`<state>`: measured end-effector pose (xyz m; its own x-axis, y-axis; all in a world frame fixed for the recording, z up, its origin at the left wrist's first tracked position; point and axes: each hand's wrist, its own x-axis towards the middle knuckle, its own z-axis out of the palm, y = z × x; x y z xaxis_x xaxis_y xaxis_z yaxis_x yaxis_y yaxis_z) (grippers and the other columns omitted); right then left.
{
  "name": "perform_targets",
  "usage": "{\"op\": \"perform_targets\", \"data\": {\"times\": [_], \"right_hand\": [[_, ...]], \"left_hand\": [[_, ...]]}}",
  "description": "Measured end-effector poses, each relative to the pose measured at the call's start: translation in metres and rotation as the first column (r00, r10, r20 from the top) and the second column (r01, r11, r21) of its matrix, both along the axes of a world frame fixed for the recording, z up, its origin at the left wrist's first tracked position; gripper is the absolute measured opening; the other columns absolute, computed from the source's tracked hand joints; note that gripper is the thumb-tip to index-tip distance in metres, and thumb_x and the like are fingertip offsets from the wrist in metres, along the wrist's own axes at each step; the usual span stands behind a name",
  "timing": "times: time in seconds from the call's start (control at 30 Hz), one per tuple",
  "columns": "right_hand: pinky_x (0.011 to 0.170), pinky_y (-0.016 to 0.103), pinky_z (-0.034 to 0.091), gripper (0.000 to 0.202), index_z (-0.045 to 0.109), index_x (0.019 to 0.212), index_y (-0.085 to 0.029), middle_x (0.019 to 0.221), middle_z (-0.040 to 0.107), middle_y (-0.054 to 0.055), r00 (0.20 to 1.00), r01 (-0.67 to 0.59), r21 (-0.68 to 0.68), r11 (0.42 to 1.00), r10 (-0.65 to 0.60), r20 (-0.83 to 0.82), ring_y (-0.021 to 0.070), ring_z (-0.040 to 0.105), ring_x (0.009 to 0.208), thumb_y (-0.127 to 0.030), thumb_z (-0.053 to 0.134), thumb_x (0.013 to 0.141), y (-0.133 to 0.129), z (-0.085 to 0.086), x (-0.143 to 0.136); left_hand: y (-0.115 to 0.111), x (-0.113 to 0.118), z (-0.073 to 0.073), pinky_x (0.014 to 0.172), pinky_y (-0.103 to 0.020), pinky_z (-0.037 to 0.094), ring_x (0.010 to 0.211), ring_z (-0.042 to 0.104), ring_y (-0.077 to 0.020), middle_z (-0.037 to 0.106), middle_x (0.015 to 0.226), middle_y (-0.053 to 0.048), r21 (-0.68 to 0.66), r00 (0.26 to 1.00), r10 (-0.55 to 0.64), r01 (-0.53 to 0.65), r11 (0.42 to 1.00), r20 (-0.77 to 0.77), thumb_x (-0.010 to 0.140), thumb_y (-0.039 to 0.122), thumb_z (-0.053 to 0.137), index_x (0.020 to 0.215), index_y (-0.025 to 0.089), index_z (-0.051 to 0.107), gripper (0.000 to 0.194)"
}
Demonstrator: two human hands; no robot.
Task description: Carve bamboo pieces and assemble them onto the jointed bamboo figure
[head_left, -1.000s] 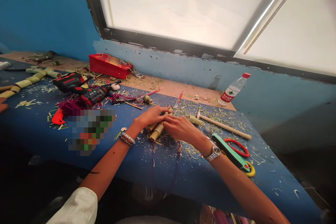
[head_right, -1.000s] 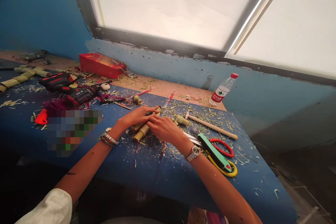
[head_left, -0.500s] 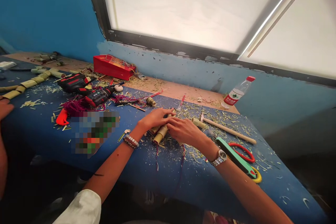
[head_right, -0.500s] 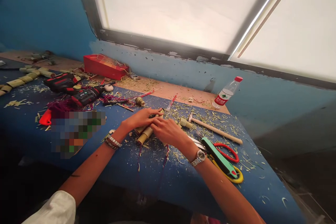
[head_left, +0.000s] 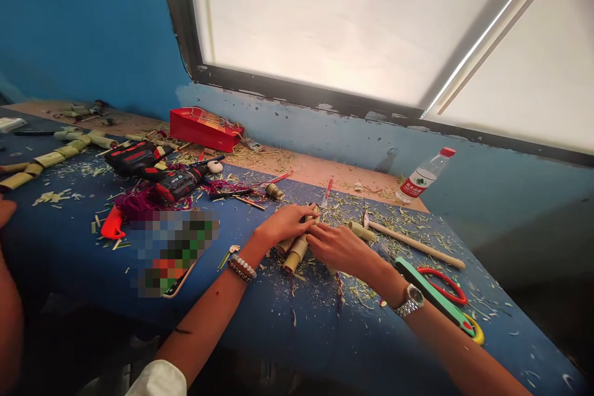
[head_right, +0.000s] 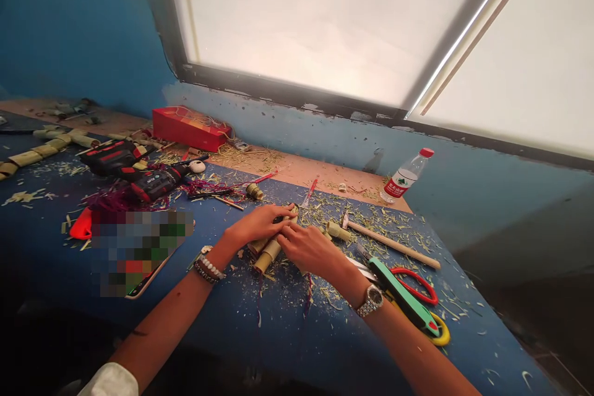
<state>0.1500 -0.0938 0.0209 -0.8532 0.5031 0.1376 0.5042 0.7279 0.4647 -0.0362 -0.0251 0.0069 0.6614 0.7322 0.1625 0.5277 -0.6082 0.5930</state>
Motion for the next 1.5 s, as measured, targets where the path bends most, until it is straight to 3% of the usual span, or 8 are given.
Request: {"op": "perform_targets", "data": {"times": [0.47, 0.67, 0.87, 1.03, 1.17, 1.27, 1.4, 1.5], "right_hand": [[0.051, 0.034, 0.044, 0.021, 0.065, 0.093, -0.014, 0.089, 0.067, 0.009, 0.998, 0.044, 0.104, 0.994, -0.048, 0.037, 0.022, 0.063, 0.077, 0.001, 0.053, 0.085, -0.012, -0.005, -0.015], [0.058, 0.033, 0.045, 0.019, 0.063, 0.087, -0.015, 0.082, 0.063, 0.006, 0.999, 0.043, 0.116, 0.992, -0.039, -0.033, 0.0203, 0.061, 0.074, -0.001, 0.051, 0.091, -0.023, -0.007, -0.015], [0.053, 0.035, 0.043, 0.023, 0.063, 0.103, -0.016, 0.075, 0.065, 0.005, 0.953, 0.03, 0.022, 0.999, -0.022, -0.301, 0.0189, 0.058, 0.063, -0.006, 0.043, 0.097, -0.085, 0.002, -0.003], [0.05, 0.032, 0.042, 0.033, 0.057, 0.12, -0.02, 0.07, 0.065, 0.001, 0.673, 0.2, -0.098, 0.975, -0.209, -0.71, 0.0167, 0.055, 0.055, -0.004, 0.052, 0.092, -0.168, -0.027, 0.02], [0.055, 0.032, 0.048, 0.022, 0.059, 0.102, -0.023, 0.078, 0.064, 0.004, 0.128, 0.582, -0.155, 0.798, -0.278, -0.952, 0.018, 0.059, 0.063, -0.009, 0.044, 0.098, -0.198, -0.064, 0.019], [0.06, 0.033, 0.052, 0.016, 0.056, 0.103, -0.024, 0.088, 0.06, 0.006, -0.242, 0.656, -0.299, 0.693, -0.182, -0.953, 0.0182, 0.059, 0.067, -0.017, 0.042, 0.103, -0.191, -0.067, 0.013], [0.073, 0.036, 0.054, 0.019, 0.061, 0.1, -0.024, 0.09, 0.059, 0.006, -0.22, 0.39, -0.347, 0.853, -0.28, -0.935, 0.0194, 0.061, 0.077, -0.025, 0.042, 0.104, -0.158, -0.038, 0.008], [0.082, 0.036, 0.057, 0.02, 0.063, 0.108, -0.024, 0.116, 0.061, 0.01, -0.25, 0.042, -0.457, 0.889, -0.433, -0.866, 0.0213, 0.065, 0.097, -0.038, 0.049, 0.102, -0.121, -0.013, -0.006]], "left_hand": [[-0.001, 0.002, -0.003, 0.114, -0.042, 0.042, 0.131, 0.059, -0.0285, 0.055, 0.15, -0.008, 0.06, 0.999, -0.015, 0.017, 0.998, -0.042, 0.1, 0.028, 0.048, 0.131, 0.025, 0.067, 0.036], [-0.001, 0.002, -0.005, 0.117, -0.039, 0.037, 0.14, 0.049, -0.0255, 0.058, 0.147, -0.008, 0.123, 0.997, -0.043, 0.049, 0.991, -0.057, 0.103, 0.029, 0.044, 0.132, 0.023, 0.065, 0.037], [0.001, 0.002, -0.007, 0.116, -0.042, 0.037, 0.134, 0.051, -0.0268, 0.051, 0.152, -0.011, 0.25, 0.999, 0.019, -0.006, 0.968, -0.05, 0.103, 0.032, 0.044, 0.132, 0.02, 0.064, 0.037], [0.005, 0.001, 0.001, 0.1, -0.04, 0.047, 0.106, 0.06, -0.0257, 0.068, 0.109, -0.009, 0.342, 0.997, 0.076, -0.077, 0.936, 0.017, 0.098, 0.029, 0.054, 0.098, 0.016, 0.073, 0.022], [0.004, 0.003, 0.01, 0.089, -0.039, 0.048, 0.092, 0.062, -0.0242, 0.066, 0.093, -0.007, 0.351, 0.978, 0.169, -0.203, 0.914, 0.124, 0.093, 0.041, 0.062, 0.077, 0.018, 0.066, 0.028], [0.002, 0.003, 0.026, 0.084, -0.036, 0.048, 0.088, 0.064, -0.0228, 0.068, 0.088, -0.006, 0.26, 0.932, 0.26, -0.324, 0.909, 0.251, 0.098, 0.046, 0.051, 0.073, 0.019, 0.064, 0.039], [-0.001, -0.003, 0.062, 0.089, -0.036, 0.047, 0.099, 0.067, -0.0244, 0.073, 0.099, -0.007, 0.281, 0.905, 0.294, -0.382, 0.881, 0.307, 0.098, 0.038, 0.047, 0.085, 0.021, 0.069, 0.03], [-0.011, 0.001, 0.089, 0.091, -0.035, 0.047, 0.099, 0.067, -0.0221, 0.074, 0.101, -0.005, 0.294, 0.889, 0.301, -0.407, 0.865, 0.346, 0.098, 0.036, 0.047, 0.089, 0.023, 0.068, 0.026]]}}
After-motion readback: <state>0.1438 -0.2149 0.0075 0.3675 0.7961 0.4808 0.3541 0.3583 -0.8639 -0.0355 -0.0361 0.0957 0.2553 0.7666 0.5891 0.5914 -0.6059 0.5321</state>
